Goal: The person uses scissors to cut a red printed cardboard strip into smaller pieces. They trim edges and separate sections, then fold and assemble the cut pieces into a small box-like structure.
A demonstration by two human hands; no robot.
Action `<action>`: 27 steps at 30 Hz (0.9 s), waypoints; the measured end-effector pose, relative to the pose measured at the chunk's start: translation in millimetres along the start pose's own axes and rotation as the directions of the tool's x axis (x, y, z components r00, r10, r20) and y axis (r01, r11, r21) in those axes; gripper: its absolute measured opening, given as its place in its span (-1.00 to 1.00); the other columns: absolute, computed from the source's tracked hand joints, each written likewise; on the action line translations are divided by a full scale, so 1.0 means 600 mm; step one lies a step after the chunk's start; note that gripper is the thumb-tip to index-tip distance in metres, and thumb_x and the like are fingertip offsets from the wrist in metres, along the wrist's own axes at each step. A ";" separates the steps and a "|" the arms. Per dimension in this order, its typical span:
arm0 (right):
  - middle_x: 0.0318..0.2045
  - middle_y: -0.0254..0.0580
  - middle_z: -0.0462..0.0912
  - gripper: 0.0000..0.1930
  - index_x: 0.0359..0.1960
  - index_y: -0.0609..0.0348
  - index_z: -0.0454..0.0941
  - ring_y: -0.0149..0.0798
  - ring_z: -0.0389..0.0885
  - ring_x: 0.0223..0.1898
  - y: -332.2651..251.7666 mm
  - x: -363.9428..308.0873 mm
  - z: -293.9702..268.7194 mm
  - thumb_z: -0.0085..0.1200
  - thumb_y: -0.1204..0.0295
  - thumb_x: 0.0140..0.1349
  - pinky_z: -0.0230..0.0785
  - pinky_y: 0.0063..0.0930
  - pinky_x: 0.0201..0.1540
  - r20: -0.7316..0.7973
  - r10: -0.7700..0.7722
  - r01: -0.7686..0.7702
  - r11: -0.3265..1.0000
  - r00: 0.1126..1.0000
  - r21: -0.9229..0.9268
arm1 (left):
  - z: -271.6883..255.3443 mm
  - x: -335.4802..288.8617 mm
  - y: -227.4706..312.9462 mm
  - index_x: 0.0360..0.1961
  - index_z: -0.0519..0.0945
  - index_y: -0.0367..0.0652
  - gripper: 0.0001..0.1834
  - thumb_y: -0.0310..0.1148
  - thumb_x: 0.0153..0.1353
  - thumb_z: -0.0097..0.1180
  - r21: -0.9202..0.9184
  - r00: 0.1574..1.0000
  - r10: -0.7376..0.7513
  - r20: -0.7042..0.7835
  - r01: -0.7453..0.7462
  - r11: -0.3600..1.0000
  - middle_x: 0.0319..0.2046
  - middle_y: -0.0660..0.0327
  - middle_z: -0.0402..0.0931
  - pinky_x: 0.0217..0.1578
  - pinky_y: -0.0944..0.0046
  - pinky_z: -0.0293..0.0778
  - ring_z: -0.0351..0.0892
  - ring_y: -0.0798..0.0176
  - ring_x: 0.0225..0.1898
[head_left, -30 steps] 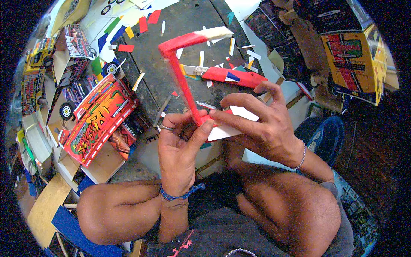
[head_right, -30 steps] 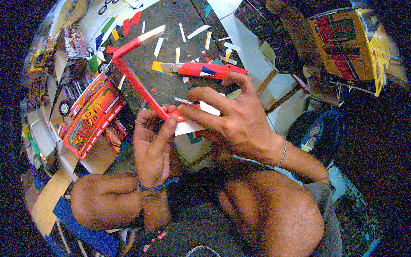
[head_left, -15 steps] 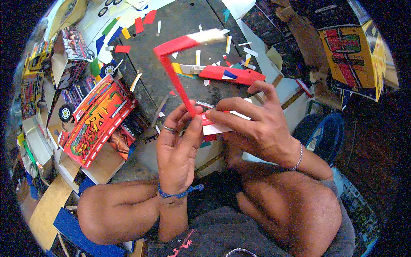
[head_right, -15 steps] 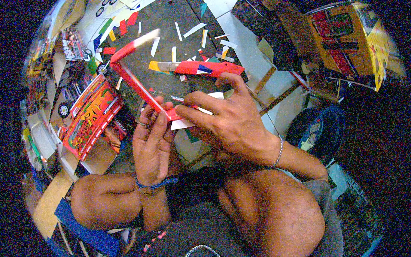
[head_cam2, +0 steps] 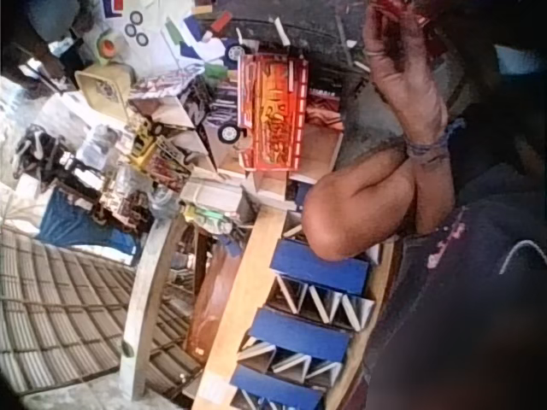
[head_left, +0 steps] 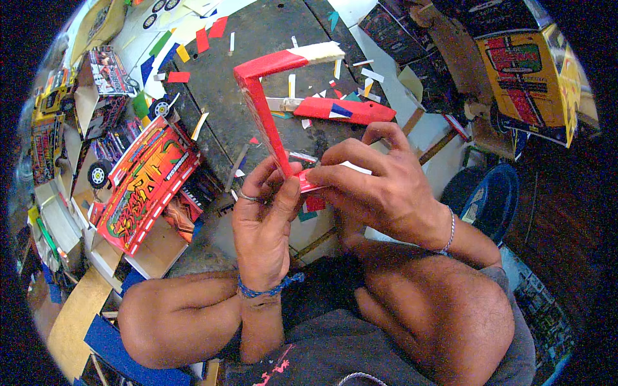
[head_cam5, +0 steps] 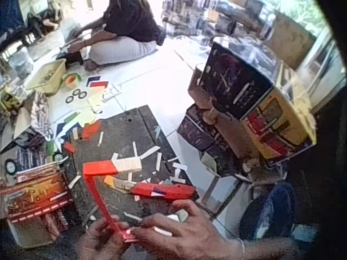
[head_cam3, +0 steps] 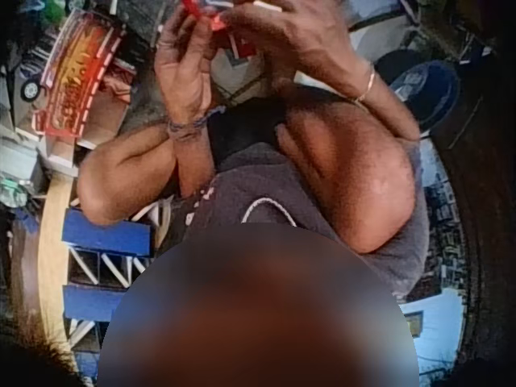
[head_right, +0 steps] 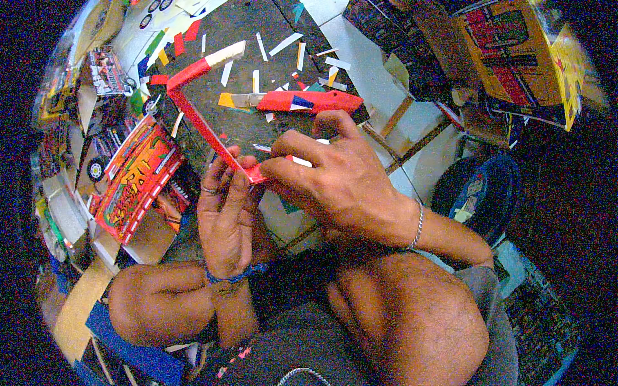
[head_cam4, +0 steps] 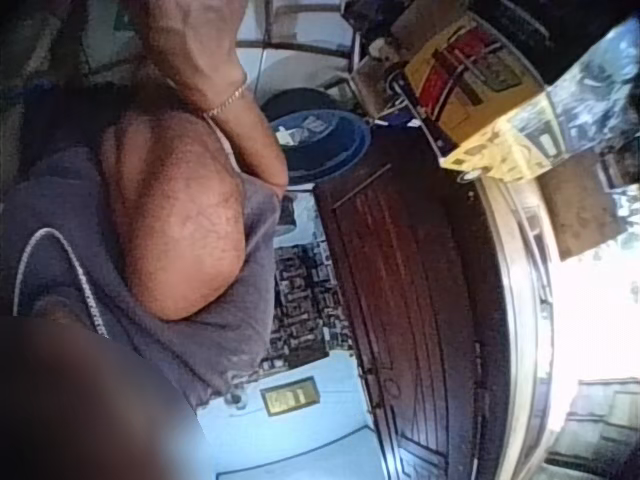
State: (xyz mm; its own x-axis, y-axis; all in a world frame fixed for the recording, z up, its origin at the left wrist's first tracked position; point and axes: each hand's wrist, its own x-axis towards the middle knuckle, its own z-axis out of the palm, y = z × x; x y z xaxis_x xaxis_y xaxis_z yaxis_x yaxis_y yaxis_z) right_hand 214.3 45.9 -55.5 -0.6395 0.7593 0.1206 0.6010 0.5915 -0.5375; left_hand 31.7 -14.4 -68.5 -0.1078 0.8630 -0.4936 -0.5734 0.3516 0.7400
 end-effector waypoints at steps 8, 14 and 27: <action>-0.14 -0.53 0.67 -0.72 -0.12 -0.15 0.66 -0.45 0.62 -0.12 0.002 0.003 0.003 0.32 0.33 0.08 0.25 -0.23 0.08 -0.034 -0.047 0.047 0.999 0.998 0.005 | -0.006 -0.002 -0.002 0.22 0.50 -0.19 -0.57 -0.46 0.34 0.22 0.063 0.999 0.032 -0.011 -0.031 0.998 0.06 0.13 0.61 0.00 0.35 0.55 0.60 0.32 0.02; -0.05 -0.56 0.70 -0.78 -0.19 -0.13 0.64 -0.52 0.63 -0.08 -0.002 0.004 -0.004 0.31 0.33 0.11 0.26 -0.27 0.06 0.074 -0.031 0.022 0.992 0.997 0.125 | -0.005 -0.004 -0.005 0.20 0.53 -0.21 -0.57 -0.41 0.33 0.25 0.085 0.998 0.040 -0.056 -0.035 0.996 0.03 0.17 0.63 -0.12 0.42 0.53 0.59 0.42 -0.08; -0.06 -0.58 0.69 -0.66 -0.06 -0.16 0.58 -0.44 0.67 -0.10 -0.007 0.004 0.001 0.33 0.37 0.10 0.24 -0.26 0.11 0.115 0.129 -0.153 0.959 0.985 0.238 | -0.004 -0.002 -0.011 0.21 0.54 -0.18 -0.59 -0.46 0.35 0.22 0.037 0.999 0.014 -0.029 -0.013 0.999 0.01 0.18 0.63 -0.06 0.41 0.56 0.61 0.39 -0.03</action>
